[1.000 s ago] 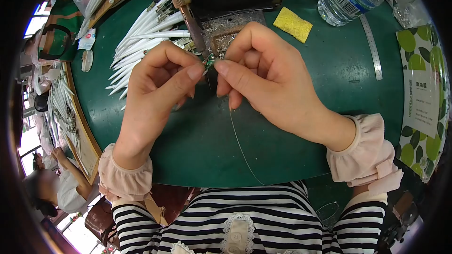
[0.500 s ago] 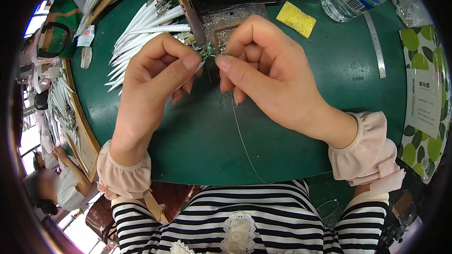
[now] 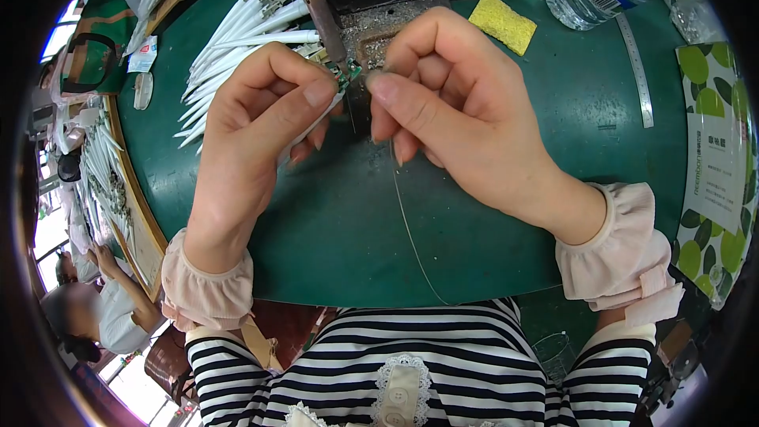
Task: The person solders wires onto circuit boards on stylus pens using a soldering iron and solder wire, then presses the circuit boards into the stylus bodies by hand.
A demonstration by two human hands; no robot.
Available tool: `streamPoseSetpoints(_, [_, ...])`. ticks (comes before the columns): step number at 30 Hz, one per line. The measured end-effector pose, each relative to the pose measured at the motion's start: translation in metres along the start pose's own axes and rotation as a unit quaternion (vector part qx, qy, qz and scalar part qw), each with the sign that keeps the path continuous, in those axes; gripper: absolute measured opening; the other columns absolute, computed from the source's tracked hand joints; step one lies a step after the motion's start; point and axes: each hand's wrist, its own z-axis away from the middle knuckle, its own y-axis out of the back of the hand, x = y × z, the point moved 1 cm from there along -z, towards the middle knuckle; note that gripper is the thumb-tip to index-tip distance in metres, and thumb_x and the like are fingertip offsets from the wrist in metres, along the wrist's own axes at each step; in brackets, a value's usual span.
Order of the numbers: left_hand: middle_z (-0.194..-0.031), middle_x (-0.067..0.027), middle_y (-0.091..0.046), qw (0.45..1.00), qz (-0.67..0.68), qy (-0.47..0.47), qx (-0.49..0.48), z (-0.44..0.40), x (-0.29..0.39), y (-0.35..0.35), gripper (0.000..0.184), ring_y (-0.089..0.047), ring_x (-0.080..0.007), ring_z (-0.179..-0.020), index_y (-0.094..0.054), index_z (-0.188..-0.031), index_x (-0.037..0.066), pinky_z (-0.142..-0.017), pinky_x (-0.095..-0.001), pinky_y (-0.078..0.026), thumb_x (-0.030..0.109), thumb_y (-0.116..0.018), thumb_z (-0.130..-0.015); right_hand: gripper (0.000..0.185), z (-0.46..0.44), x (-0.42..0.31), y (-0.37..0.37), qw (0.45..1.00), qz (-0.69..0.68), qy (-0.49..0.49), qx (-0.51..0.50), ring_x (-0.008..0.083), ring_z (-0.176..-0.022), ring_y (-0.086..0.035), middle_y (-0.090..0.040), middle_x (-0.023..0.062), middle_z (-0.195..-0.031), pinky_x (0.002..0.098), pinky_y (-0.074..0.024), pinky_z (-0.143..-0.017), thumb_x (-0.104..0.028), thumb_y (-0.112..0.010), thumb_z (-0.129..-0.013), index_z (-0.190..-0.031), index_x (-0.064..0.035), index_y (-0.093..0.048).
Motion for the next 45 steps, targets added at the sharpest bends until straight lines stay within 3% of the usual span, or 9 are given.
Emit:
streamPoseSetpoints(8, [-0.075, -0.0022, -0.061, 0.999, 0.000, 0.040, 0.002, 0.001, 0.000, 0.003, 0.008, -0.048, -0.0038, -0.057, -0.057, -0.086, 0.006, -0.047, -0.0170, -0.033, 0.013, -0.060, -0.087, 0.015, -0.001, 0.004, 0.007, 0.991, -0.114, -0.072, 0.005, 0.0041, -0.043, -0.042, -0.055, 0.0041, -0.061, 0.0166, -0.0282, -0.039, -0.022, -0.049, -0.096, -0.092, -0.0081, -0.044])
streamPoseSetpoints(12, [-0.076, -0.0006, -0.059, 0.987, -0.154, 0.005, -0.034, 0.008, -0.005, 0.000, 0.010, -0.050, -0.0047, -0.063, -0.058, -0.083, 0.004, -0.052, -0.0204, -0.038, 0.011, -0.065, -0.083, 0.015, -0.002, 0.006, 0.010, 0.994, -0.088, -0.065, 0.010, 0.0037, -0.041, -0.034, -0.048, 0.0019, -0.057, 0.0165, -0.0257, -0.038, -0.021, -0.047, -0.096, -0.092, -0.0084, -0.041])
streamPoseSetpoints(17, [-0.076, -0.0072, -0.054, 0.865, -0.454, -0.206, -0.065, 0.031, -0.023, -0.026, 0.017, -0.054, -0.0237, -0.070, -0.057, -0.082, 0.004, -0.062, -0.0333, -0.045, 0.008, -0.069, -0.071, 0.013, 0.000, 0.009, 0.011, 0.992, -0.108, -0.062, 0.013, 0.0033, -0.042, -0.037, -0.051, 0.0026, -0.058, 0.0168, -0.0271, -0.039, -0.018, -0.051, -0.095, -0.092, -0.0073, -0.044])
streamPoseSetpoints(20, [-0.082, -0.0096, -0.053, 0.828, -0.516, -0.207, -0.067, 0.030, -0.002, -0.015, 0.021, -0.053, -0.0306, -0.076, -0.056, -0.081, 0.005, -0.065, -0.0380, -0.045, 0.010, -0.070, -0.066, 0.012, 0.001, 0.007, 0.010, 0.992, -0.103, -0.075, 0.009, 0.0031, -0.043, -0.038, -0.052, 0.0030, -0.059, 0.0167, -0.0278, -0.040, -0.016, -0.051, -0.095, -0.092, -0.0068, -0.044])
streamPoseSetpoints(24, [-0.078, -0.0060, -0.053, 0.622, -0.776, -0.099, 0.034, 0.029, 0.020, 0.019, 0.020, -0.055, -0.0247, -0.079, -0.059, -0.079, 0.007, -0.065, -0.0358, -0.046, 0.012, -0.071, -0.064, 0.012, 0.001, 0.005, 0.007, 0.991, -0.100, -0.094, 0.007, 0.0030, -0.044, -0.039, -0.053, 0.0031, -0.060, 0.0162, -0.0295, -0.040, -0.014, -0.052, -0.094, -0.091, -0.0059, -0.044])
streamPoseSetpoints(26, [-0.077, -0.0057, -0.054, 0.610, -0.787, -0.094, 0.032, 0.026, 0.014, 0.031, 0.014, -0.055, -0.0241, -0.079, -0.059, -0.077, 0.007, -0.066, -0.0356, -0.046, 0.009, -0.068, -0.067, 0.012, 0.002, 0.005, 0.007, 0.990, -0.099, -0.101, 0.003, 0.0029, -0.044, -0.040, -0.053, 0.0029, -0.060, 0.0161, -0.0304, -0.041, -0.013, -0.053, -0.094, -0.091, -0.0056, -0.044])
streamPoseSetpoints(29, [-0.079, -0.0071, -0.055, 0.622, -0.776, -0.103, -0.013, 0.023, 0.014, 0.026, 0.011, -0.056, -0.0251, -0.079, -0.058, -0.078, 0.006, -0.067, -0.0365, -0.045, 0.007, -0.066, -0.071, 0.012, 0.002, 0.005, 0.007, 0.989, -0.101, -0.105, -0.010, 0.0028, -0.046, -0.043, -0.054, 0.0025, -0.062, 0.0162, -0.0321, -0.042, -0.013, -0.054, -0.093, -0.091, -0.0050, -0.045])
streamPoseSetpoints(37, [-0.083, -0.0109, -0.059, 0.881, -0.447, -0.154, -0.034, 0.020, 0.013, 0.000, 0.021, -0.061, -0.0273, -0.073, -0.056, -0.093, 0.002, -0.063, -0.0307, -0.048, 0.001, -0.067, -0.075, 0.012, 0.008, 0.003, -0.005, 0.992, -0.067, -0.105, -0.035, 0.0041, -0.058, -0.052, -0.058, 0.0015, -0.074, 0.0165, -0.0374, -0.045, -0.008, -0.058, -0.089, -0.094, -0.0023, -0.050])
streamPoseSetpoints(45, [-0.082, -0.0059, -0.058, 0.921, -0.356, -0.157, -0.014, 0.017, 0.004, -0.006, 0.024, -0.058, -0.0150, -0.071, -0.057, -0.092, 0.001, -0.064, -0.0260, -0.048, 0.001, -0.072, -0.073, 0.013, 0.007, 0.004, 0.003, 0.989, -0.069, -0.115, -0.056, 0.0066, -0.065, -0.057, -0.060, 0.0063, -0.081, 0.0158, -0.0395, -0.046, -0.005, -0.057, -0.089, -0.098, -0.0006, -0.049])
